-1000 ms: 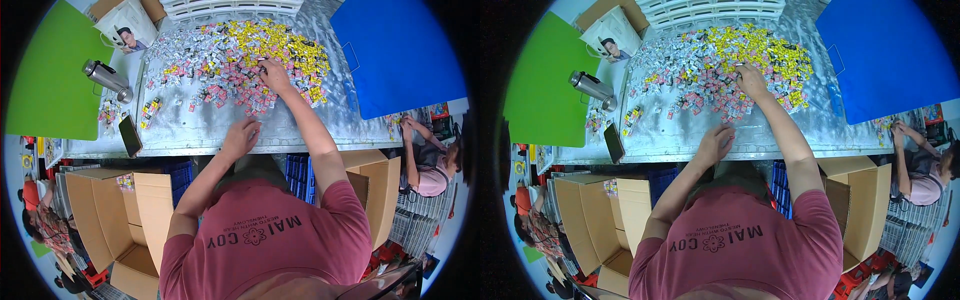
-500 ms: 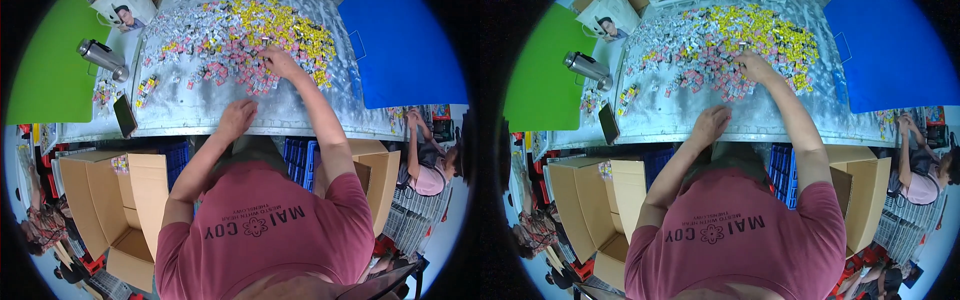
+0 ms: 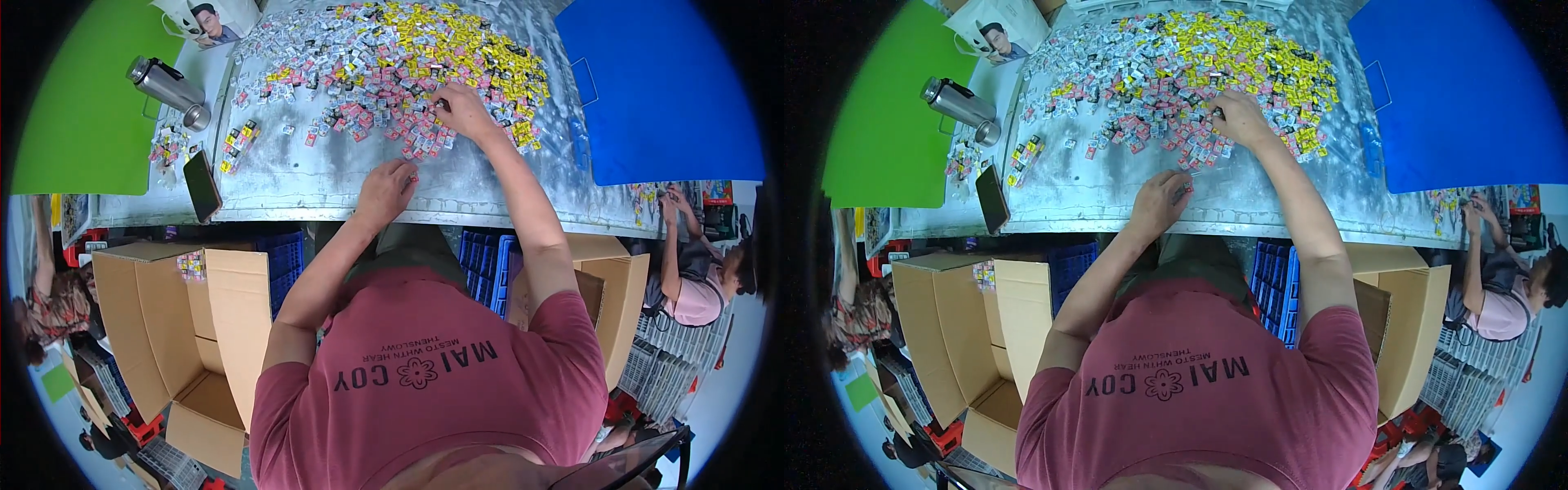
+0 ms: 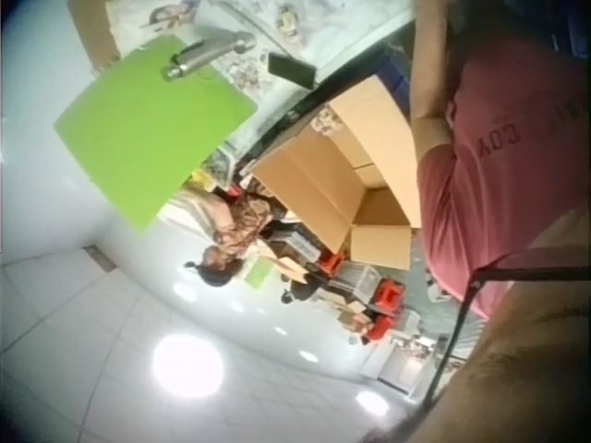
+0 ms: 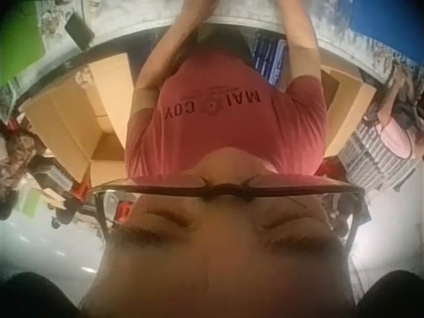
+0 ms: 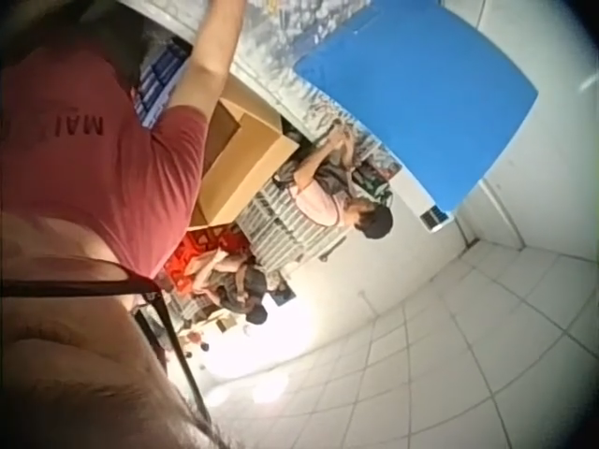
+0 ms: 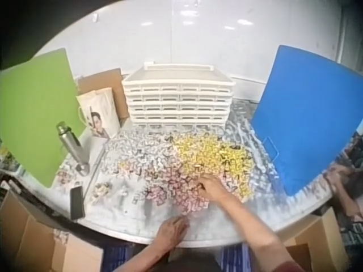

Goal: Sorting and grouping small toy components on a metal workbench in a factory setting.

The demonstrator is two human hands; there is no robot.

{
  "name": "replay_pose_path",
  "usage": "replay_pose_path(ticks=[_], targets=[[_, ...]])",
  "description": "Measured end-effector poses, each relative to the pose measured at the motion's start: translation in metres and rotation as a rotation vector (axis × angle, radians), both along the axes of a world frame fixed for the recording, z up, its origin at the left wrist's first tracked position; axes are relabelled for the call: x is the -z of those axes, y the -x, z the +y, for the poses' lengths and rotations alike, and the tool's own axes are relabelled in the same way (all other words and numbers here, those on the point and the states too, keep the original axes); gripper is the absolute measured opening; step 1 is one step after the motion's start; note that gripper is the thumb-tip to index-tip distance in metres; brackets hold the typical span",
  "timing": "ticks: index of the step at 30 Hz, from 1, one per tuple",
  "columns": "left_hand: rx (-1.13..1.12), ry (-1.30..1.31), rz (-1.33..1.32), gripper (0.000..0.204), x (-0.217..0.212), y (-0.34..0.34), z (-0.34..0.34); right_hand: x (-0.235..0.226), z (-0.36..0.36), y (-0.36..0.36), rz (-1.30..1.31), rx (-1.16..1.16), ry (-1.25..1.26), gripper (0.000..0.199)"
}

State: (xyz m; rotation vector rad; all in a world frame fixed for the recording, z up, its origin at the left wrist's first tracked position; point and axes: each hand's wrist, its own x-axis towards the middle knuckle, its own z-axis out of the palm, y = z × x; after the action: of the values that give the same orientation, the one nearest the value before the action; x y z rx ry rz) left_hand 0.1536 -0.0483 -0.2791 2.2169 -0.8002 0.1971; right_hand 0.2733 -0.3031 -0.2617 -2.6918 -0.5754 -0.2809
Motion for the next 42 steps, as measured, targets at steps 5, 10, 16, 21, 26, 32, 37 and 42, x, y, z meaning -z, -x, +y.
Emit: replay_pose_path(ticks=[5,10,16,21,26,32,37,42], targets=[[-0.005,0.017,0.0,0.026,0.001,0.0,0.003,-0.011,0.0,-0.004,0.149,0.031,-0.02,0.029],[-0.004,0.022,0.027,0.024,-0.001,-0.001,0.002,-0.014,0.004,-0.009,0.145,0.001,0.105,0.036],[0.012,0.085,0.006,0.023,-0.01,0.001,0.005,-0.02,0.007,-0.002,0.107,0.075,-0.015,0.029],[-0.025,0.119,0.071,0.025,-0.016,0.0,0.011,-0.02,0.009,0.022,0.177,0.135,-0.004,0.03],[-0.09,0.15,0.147,0.026,-0.017,0.0,0.022,-0.017,0.015,0.037,0.202,0.246,0.001,0.027],[-0.188,0.204,0.149,0.022,-0.006,-0.005,0.04,-0.024,0.023,0.037,0.223,0.319,0.045,0.03],[-0.243,0.227,0.226,0.02,-0.006,-0.005,0.045,-0.018,0.025,0.032,0.143,0.292,0.149,0.032],[-0.26,0.173,0.136,0.02,0.004,-0.005,0.049,-0.032,0.03,0.053,0.168,0.118,-0.125,0.022]])
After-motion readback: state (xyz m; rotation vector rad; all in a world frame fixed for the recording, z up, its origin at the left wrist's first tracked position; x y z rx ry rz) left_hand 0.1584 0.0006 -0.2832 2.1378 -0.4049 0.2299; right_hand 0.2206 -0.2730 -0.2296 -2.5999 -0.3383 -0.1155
